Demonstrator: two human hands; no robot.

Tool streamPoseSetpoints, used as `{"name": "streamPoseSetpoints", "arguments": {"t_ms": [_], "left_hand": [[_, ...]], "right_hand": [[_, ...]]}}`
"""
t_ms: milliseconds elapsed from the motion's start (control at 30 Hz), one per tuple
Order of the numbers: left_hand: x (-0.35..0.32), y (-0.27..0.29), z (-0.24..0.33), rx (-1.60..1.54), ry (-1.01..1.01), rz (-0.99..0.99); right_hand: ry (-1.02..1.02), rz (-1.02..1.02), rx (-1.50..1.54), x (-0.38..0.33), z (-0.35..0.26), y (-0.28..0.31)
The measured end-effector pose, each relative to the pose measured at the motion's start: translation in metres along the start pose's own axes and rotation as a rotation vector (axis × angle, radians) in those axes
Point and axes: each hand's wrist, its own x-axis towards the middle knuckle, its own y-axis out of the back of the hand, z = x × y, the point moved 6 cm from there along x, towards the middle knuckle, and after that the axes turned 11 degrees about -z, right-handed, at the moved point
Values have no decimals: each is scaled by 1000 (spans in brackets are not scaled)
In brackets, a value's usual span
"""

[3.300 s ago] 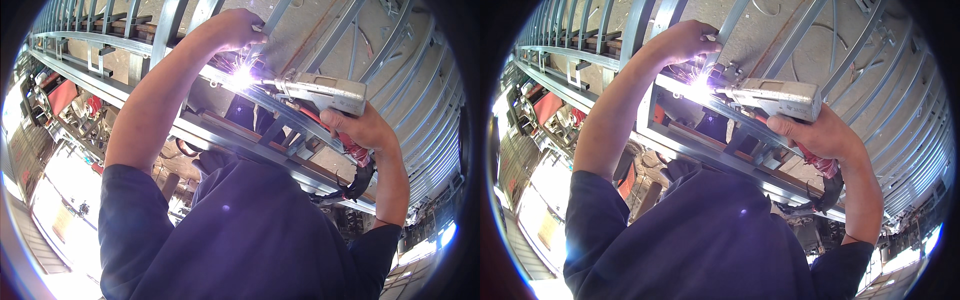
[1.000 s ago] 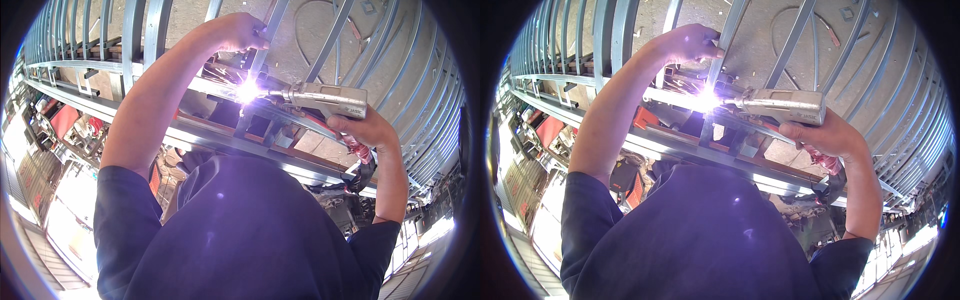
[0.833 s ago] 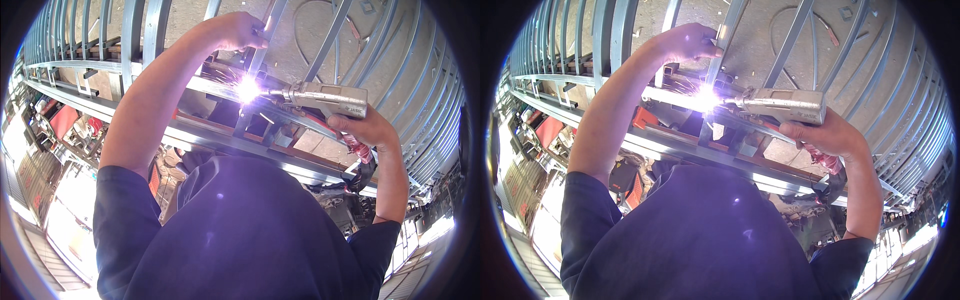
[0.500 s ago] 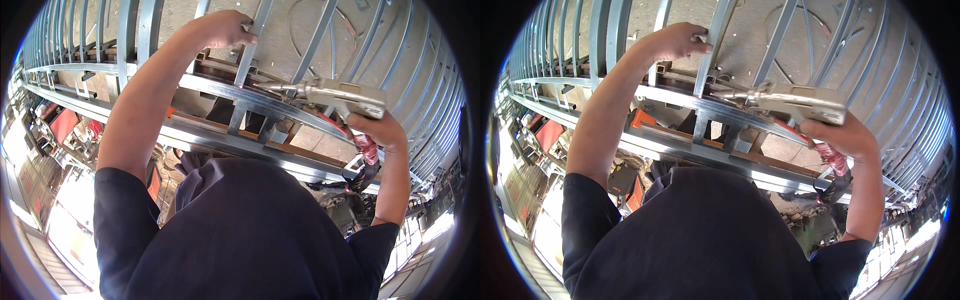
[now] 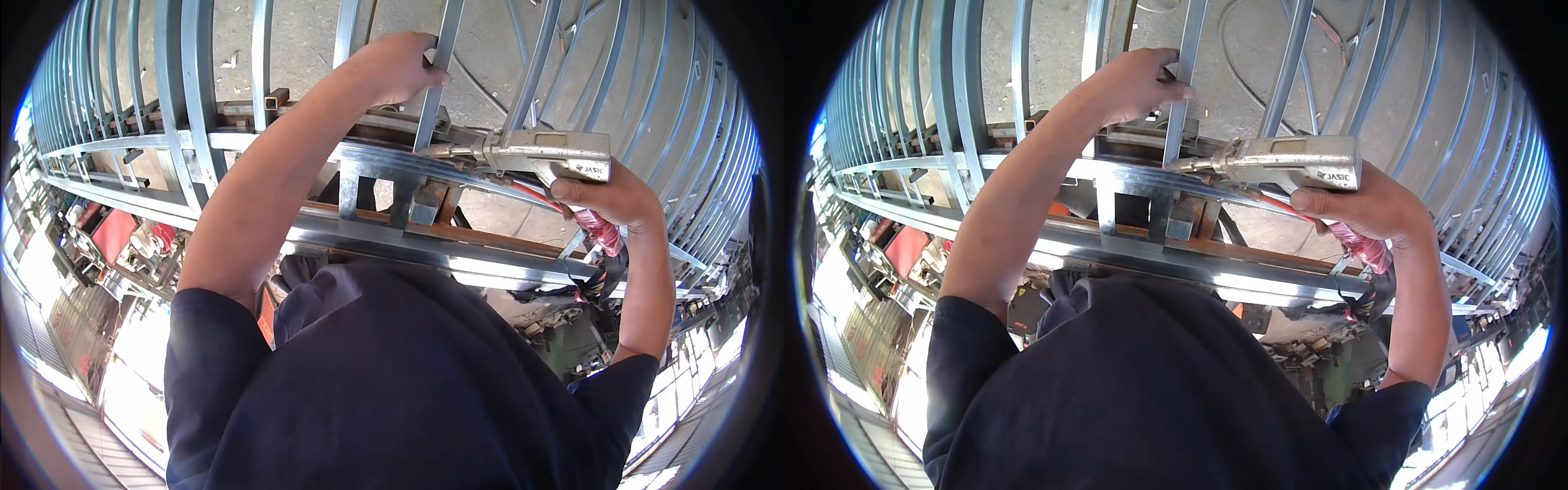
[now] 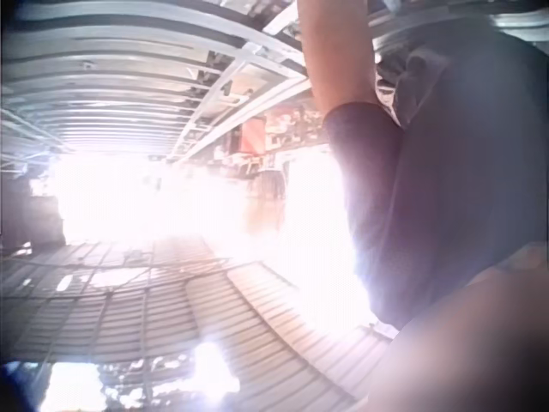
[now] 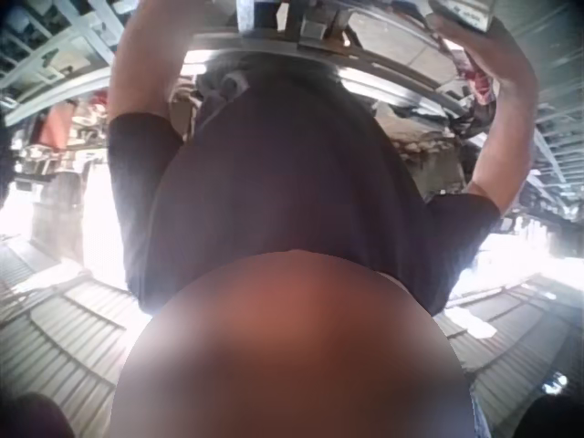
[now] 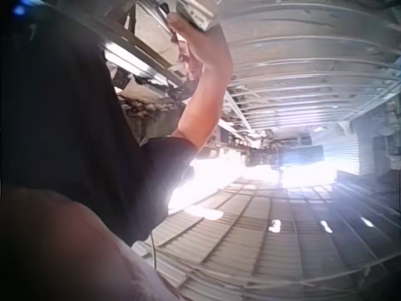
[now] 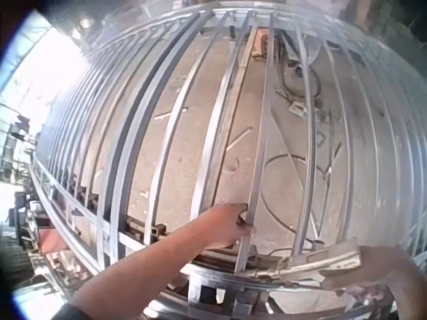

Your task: The person welds multiple joints on a large metal frame structure using a handheld welding torch. The person moves along the frame, positioning the torch at various intersections and applying welds while holding the frame steady with the other hand.

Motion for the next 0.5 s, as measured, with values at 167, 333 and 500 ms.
{"name": "streamPoseSetpoints", "arguments": {"t_ms": [167, 333, 500], "left_hand": [[1, 1, 3, -11, -3, -35], [5, 2, 2, 6, -15, -71], [2, 6, 12, 85, -15, -152]], "right_hand": [[34, -27, -13, 1, 3, 0], [55, -66, -10, 3, -1, 1], [21, -48, 29, 3, 1, 0]]}}
